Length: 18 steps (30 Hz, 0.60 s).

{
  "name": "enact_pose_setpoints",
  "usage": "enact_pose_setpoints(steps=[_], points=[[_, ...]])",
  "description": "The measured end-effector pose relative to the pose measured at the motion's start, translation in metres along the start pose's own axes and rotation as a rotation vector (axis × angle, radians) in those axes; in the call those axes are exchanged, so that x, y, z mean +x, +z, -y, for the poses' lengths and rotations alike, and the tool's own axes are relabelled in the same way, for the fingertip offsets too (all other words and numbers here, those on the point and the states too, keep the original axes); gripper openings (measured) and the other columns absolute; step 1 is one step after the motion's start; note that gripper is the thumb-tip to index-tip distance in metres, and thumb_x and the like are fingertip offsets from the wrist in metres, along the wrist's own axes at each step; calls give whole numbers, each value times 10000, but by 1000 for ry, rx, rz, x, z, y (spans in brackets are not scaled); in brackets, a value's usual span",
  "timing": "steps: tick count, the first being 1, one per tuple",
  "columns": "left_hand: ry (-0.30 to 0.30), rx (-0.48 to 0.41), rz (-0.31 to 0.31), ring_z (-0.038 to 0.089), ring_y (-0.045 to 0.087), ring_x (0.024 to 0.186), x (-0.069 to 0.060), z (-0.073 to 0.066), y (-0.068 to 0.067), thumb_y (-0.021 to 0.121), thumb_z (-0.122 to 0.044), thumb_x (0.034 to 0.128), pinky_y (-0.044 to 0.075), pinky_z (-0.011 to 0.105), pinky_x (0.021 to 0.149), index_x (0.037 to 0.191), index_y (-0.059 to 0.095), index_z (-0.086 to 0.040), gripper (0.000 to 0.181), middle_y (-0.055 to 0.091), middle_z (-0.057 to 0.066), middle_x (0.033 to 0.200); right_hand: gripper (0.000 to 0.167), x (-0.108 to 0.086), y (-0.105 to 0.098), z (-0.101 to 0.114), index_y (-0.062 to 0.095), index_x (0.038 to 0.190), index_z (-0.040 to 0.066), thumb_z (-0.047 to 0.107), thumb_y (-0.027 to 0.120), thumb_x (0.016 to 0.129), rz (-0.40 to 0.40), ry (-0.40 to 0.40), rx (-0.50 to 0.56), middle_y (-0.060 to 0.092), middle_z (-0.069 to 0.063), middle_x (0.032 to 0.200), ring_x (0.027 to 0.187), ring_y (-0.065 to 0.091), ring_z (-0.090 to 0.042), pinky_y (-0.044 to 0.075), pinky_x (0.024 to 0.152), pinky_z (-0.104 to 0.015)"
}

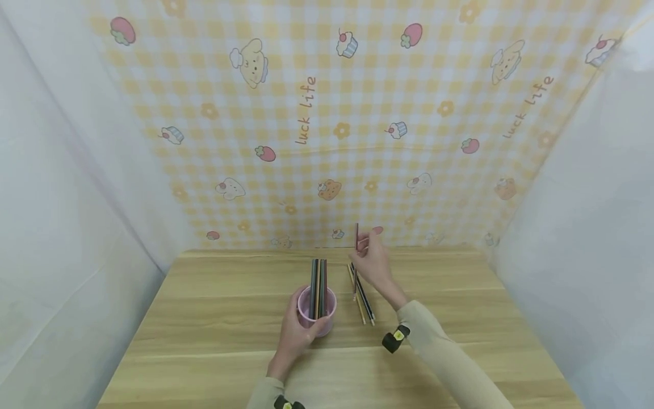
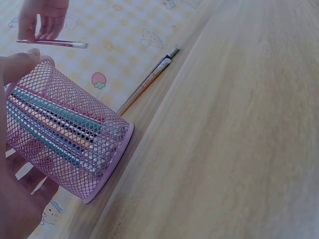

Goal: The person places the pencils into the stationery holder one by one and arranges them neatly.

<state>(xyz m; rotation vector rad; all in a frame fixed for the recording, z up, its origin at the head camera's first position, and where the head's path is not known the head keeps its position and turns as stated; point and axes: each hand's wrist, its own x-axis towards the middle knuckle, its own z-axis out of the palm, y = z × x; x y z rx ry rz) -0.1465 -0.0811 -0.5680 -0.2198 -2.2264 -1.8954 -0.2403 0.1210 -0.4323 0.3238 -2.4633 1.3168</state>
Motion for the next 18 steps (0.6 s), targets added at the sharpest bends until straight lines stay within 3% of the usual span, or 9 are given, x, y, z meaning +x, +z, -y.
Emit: enact_pose_setpoints(steps=[5,11,16,18], points=[[14,-12,-5,334,549,1313,-1,-1,0,898,-196,744,430,579,1134,1521,399,-160,924,527,110,1474,340,-4,1,16,563,1135,-17,-38,643,805,2,-67,42,642,-149,901,766,661,-235,590,683,-235],[21,-23,-13,366,555,1297,0,0,1,892,-115,729,443,592,1119,1515,405,-145,925,531,146,1462,331,-8,3,29,550,1131,-35,-54,625,809,4,-149,124,629,-156,932,800,652,-250,594,652,-213],[26,-29,-13,372,554,1297,0,1,1,890,-98,727,440,597,1119,1518,401,-75,930,532,169,1456,345,-10,7,34,552,1125,-35,-63,626,789,-23,-162,166,618,-147,917,791,647,-264,585,612,-200],[26,-19,-10,350,560,1295,-1,0,1,894,-138,735,448,586,1115,1521,398,-100,930,535,147,1458,346,-11,9,34,550,1125,-31,-63,628,790,-31,-162,174,618,-146,917,788,649,-270,587,606,-196]])
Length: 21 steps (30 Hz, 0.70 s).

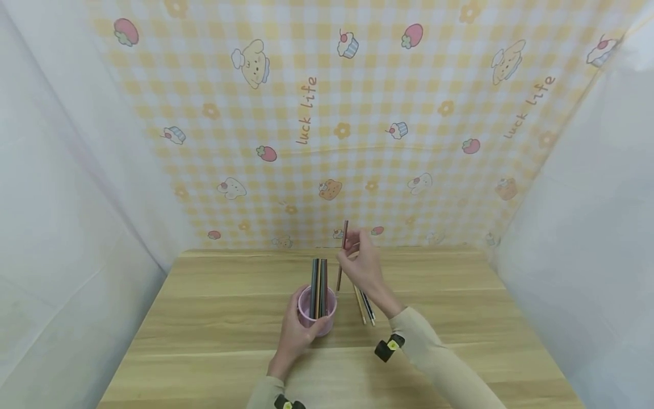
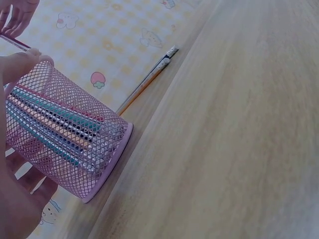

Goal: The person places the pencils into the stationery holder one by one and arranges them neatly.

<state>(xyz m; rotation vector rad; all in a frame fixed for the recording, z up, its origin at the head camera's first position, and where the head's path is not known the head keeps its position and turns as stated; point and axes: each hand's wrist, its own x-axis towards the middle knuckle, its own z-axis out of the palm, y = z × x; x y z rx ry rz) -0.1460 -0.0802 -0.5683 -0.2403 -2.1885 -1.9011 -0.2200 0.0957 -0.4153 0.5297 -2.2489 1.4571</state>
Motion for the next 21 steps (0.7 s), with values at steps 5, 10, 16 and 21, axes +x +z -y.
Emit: enact_pose_setpoints(steps=[5,10,16,21], points=[[5,14,11,339,562,1293,0,-2,0,892,-200,751,458,571,1110,1515,394,-181,912,534,130,1462,334,-3,6,-5,540,1113,-29,-78,631,795,-12,-23,10,623,-150,911,776,650,-269,591,594,-193],[5,9,18,331,572,1284,2,-1,0,891,-196,754,472,552,1104,1513,395,-189,907,539,127,1458,327,-8,14,-10,536,1104,-35,-87,628,795,-5,-52,-1,621,-149,893,766,643,-255,581,596,-182],[16,-15,13,332,577,1276,2,4,0,889,-176,760,479,572,1090,1512,403,-186,896,545,127,1452,337,-16,23,-19,523,1088,-19,-109,634,783,11,-67,18,606,-137,873,747,632,-242,580,583,-207],[23,-4,5,321,574,1275,1,5,0,888,-183,760,474,574,1096,1506,408,-190,886,544,122,1449,338,-22,30,-24,533,1077,-25,-114,634,767,11,-64,25,612,-148,863,730,637,-243,594,587,-227]])
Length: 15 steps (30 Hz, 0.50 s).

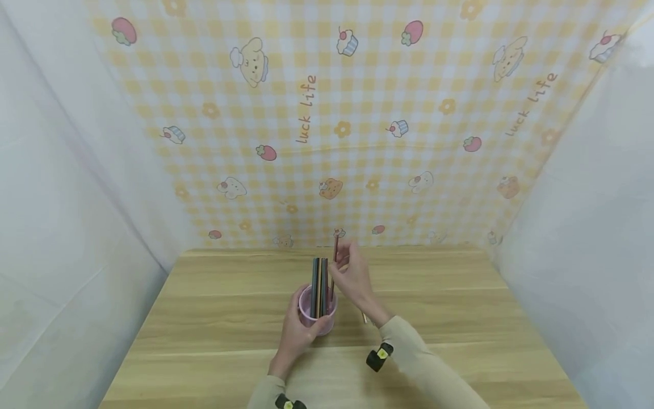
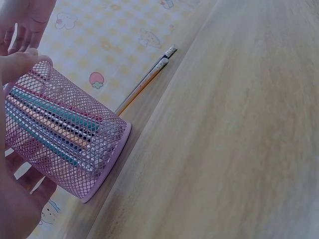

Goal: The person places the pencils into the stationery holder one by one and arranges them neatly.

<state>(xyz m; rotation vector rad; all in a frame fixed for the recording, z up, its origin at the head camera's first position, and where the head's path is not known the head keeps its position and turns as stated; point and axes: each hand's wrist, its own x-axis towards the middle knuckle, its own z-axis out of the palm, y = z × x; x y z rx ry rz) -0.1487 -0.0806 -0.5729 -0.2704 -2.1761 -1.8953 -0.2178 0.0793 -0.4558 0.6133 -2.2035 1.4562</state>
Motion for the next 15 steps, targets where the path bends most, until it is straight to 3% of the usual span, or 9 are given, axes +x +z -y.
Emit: enact_pose_setpoints(steps=[10,15], points=[[0,9,7,309,572,1282,-1,-1,-1,889,-194,756,481,526,1103,1514,394,-188,906,538,114,1462,350,-11,9,-6,548,1104,-8,-75,656,777,67,137,-12,632,-117,876,740,628,-170,595,637,-214],[-1,17,-2,312,578,1270,0,-2,0,886,-151,748,484,547,1094,1522,389,-105,921,541,117,1458,365,-18,13,-10,543,1131,-11,-65,645,785,93,146,-34,637,-117,891,751,642,-184,590,626,-207]])
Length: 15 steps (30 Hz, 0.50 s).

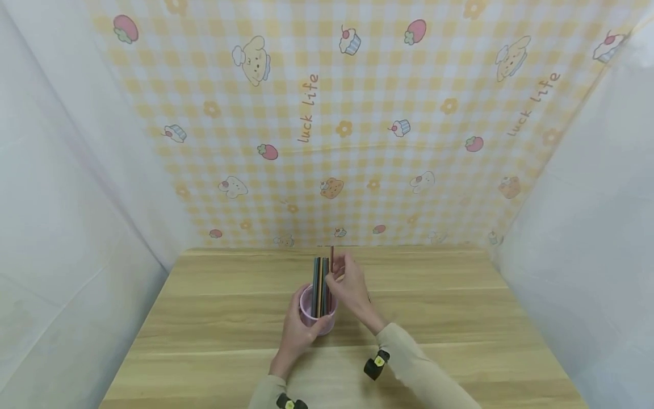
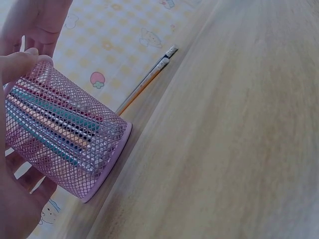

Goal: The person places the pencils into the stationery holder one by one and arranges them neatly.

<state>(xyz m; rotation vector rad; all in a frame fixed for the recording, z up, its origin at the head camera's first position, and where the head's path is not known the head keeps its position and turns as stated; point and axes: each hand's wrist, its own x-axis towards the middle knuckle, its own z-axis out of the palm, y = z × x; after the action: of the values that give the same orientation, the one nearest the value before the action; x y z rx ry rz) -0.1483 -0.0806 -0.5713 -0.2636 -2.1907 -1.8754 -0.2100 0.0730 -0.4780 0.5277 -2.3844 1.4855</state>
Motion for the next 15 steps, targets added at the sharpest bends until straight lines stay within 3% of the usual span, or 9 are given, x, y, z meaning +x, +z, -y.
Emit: enact_pose_setpoints(steps=[8,15], points=[[-18,-5,-5,398,561,1275,1,-3,3,859,-71,755,488,582,1074,1533,354,-25,929,505,237,1467,371,-9,1,-6,536,1145,-68,-80,660,796,20,-21,-5,633,-127,901,752,655,-210,583,611,-197],[-2,2,0,315,579,1270,1,0,1,871,-136,759,492,534,1090,1518,391,-105,898,545,142,1447,330,-8,-1,-17,560,1128,-12,-70,649,815,-18,3,15,631,-125,909,768,643,-188,595,654,-209]])
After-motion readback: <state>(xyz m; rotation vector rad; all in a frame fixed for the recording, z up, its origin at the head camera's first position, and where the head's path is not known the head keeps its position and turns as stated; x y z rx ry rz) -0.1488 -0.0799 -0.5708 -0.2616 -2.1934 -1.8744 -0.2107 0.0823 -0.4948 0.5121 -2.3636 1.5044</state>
